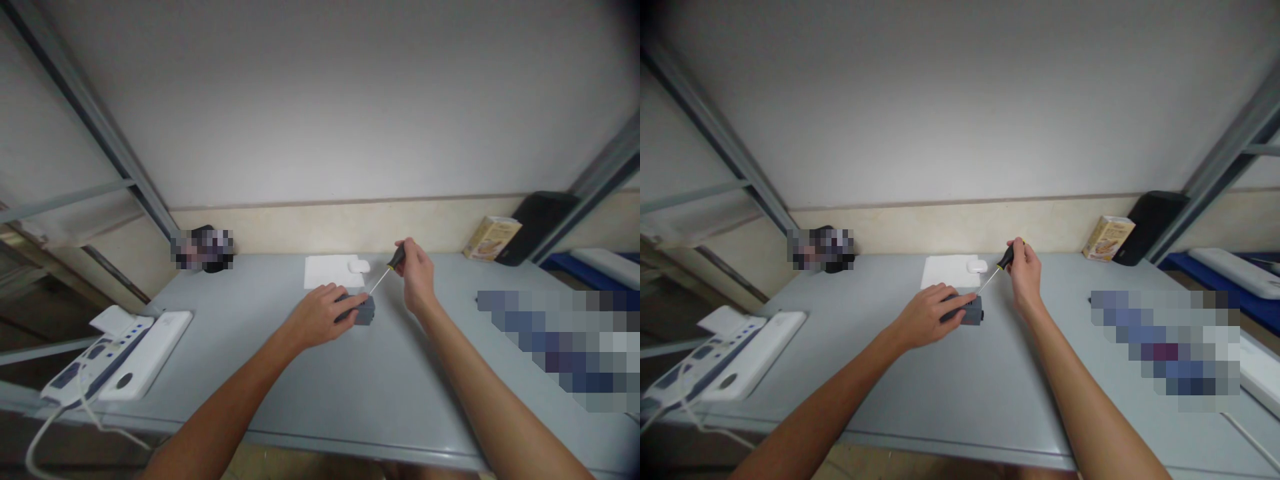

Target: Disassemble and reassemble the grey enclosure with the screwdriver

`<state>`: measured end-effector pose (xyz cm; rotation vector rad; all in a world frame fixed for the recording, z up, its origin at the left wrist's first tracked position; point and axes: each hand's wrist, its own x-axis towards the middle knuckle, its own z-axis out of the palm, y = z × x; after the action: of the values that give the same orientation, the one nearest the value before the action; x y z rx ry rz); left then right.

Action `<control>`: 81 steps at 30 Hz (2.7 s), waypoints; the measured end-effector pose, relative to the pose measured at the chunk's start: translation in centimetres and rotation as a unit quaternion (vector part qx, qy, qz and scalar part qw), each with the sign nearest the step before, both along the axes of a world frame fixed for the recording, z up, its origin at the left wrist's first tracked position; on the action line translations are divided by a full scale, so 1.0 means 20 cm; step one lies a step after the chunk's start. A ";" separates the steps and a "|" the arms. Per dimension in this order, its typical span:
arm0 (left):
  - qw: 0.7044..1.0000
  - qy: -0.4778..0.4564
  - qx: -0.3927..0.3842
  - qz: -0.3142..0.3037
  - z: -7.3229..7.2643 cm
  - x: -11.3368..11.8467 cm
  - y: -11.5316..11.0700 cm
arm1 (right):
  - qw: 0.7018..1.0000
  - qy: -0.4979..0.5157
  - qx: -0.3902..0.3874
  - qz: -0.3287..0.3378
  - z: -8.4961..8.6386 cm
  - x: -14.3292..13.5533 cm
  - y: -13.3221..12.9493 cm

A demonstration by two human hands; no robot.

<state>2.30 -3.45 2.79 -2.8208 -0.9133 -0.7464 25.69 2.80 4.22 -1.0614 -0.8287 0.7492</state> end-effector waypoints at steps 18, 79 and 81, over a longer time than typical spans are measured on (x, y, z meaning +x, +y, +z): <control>0.999 0.028 -0.003 0.039 0.01 0.05 -0.02 | 0.994 0.091 -0.058 -0.004 -0.05 -0.01 0.02; 0.956 -0.104 -0.273 -0.028 0.01 -0.02 -0.01 | 0.980 -0.193 -0.036 -0.008 -0.06 0.03 0.02; 0.955 -0.120 -0.271 -0.030 0.01 -0.01 0.00 | 0.984 -0.177 -0.017 -0.029 -0.04 0.04 0.02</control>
<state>2.01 -3.53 3.01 -3.2868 -1.2409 -0.9965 26.42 3.20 3.33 -1.2651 -1.0846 0.5336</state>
